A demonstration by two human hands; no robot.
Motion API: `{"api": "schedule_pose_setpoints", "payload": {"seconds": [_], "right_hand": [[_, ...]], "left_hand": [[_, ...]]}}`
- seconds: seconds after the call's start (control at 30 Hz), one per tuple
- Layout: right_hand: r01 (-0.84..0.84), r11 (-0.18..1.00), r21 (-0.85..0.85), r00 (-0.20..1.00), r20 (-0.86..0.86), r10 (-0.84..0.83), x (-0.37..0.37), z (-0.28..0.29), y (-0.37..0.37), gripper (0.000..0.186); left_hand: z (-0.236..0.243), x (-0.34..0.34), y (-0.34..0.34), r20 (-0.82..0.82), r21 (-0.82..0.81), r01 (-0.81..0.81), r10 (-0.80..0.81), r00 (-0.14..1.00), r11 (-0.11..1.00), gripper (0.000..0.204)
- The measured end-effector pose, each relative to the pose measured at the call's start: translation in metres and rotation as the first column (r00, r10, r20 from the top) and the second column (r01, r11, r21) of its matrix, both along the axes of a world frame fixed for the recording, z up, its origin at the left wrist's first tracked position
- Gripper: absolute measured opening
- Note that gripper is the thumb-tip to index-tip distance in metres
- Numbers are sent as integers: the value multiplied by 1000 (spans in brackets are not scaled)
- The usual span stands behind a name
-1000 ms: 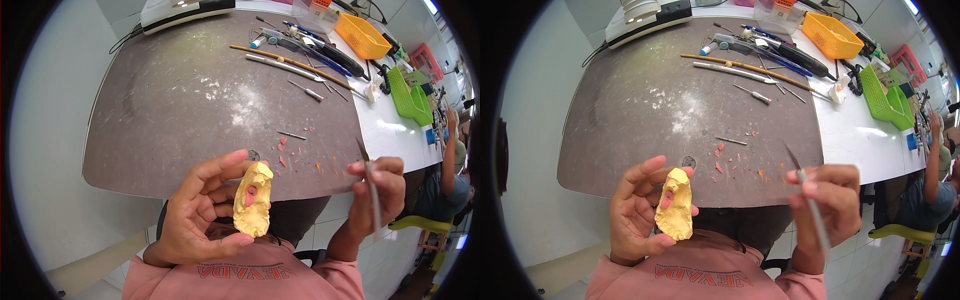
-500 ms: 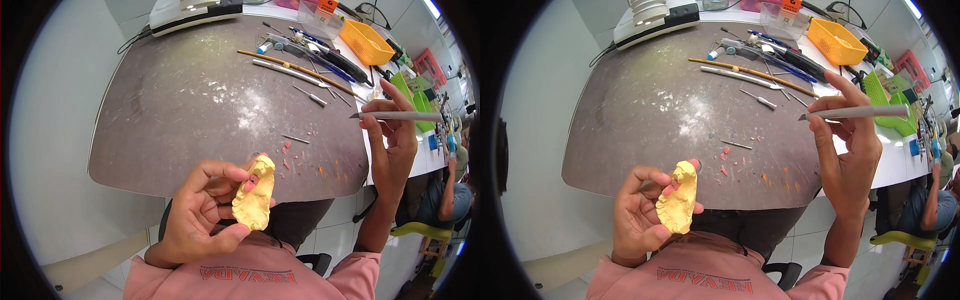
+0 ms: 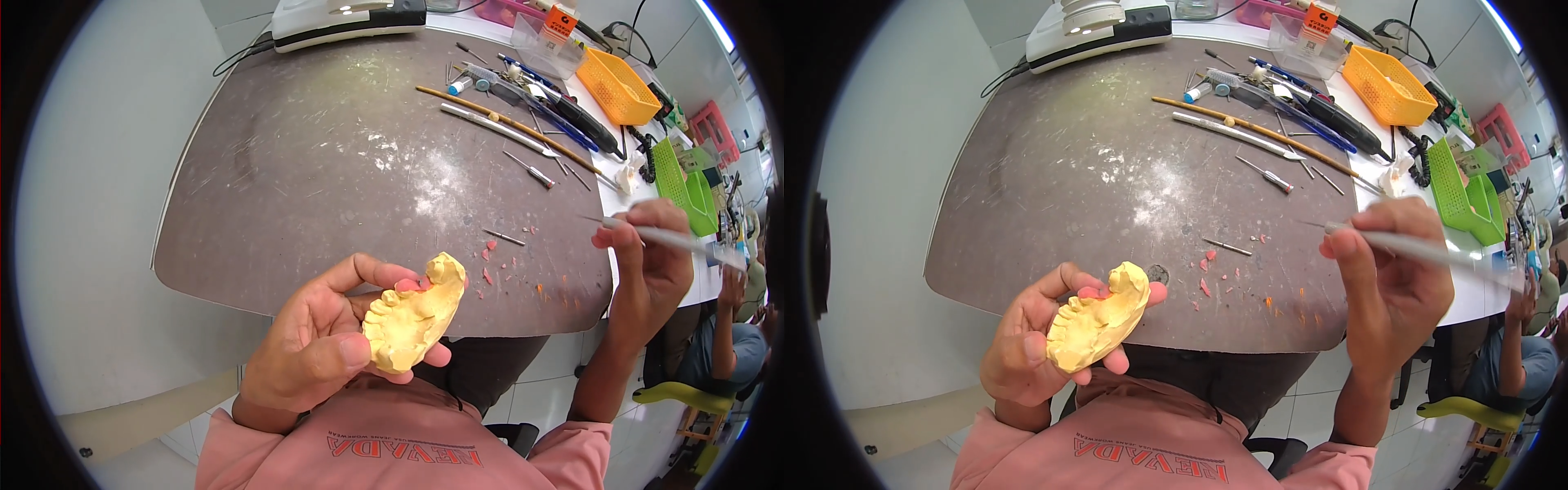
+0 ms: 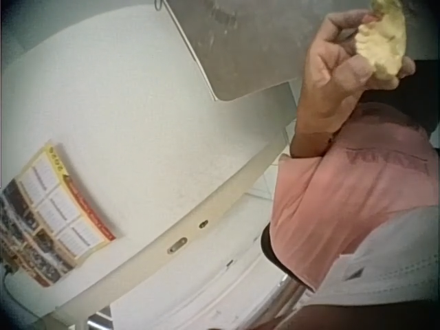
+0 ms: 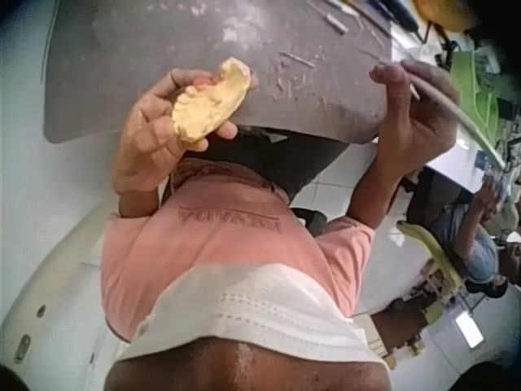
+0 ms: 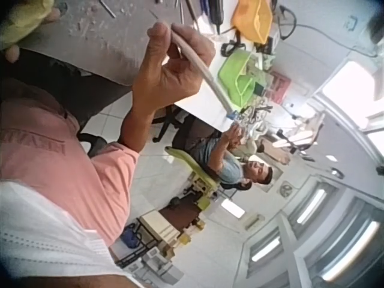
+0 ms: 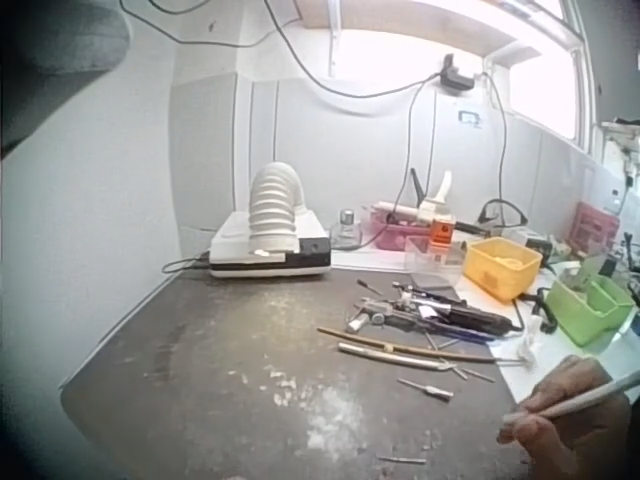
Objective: Refining and carving a yellow dental plaster mold using a small hand-held carving tool.
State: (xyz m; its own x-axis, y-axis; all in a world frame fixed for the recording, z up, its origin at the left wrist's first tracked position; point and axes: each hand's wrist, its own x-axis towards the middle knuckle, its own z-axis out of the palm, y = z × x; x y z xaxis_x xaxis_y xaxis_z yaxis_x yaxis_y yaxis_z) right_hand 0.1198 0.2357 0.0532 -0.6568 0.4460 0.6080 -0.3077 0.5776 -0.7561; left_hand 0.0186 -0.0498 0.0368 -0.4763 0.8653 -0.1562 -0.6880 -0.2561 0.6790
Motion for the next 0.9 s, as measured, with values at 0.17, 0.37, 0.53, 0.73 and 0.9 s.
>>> {"api": "schedule_pose_setpoints", "payload": {"seconds": [0.17,0.37,0.53,0.73,0.9], "right_hand": [[-48,984,174,981,-175,79,3,-1,-23,21],[-120,985,123,971,-192,142,0,-1,-30,19],[-259,964,52,966,-2,260,4,-1,-60,24],[-276,944,179,959,-12,282,7,-15,-72,45],[-203,957,205,957,-166,239,4,-18,-72,38]], "left_hand": [[0,-1,-1,47,10,44,-44,998,999,63],[-1,3,4,-53,7,2,-2,999,1000,62],[5,30,25,-198,42,-259,262,944,965,80],[-7,23,24,-487,81,-236,245,838,968,84],[-7,23,22,-446,96,-227,246,861,969,81]]}}
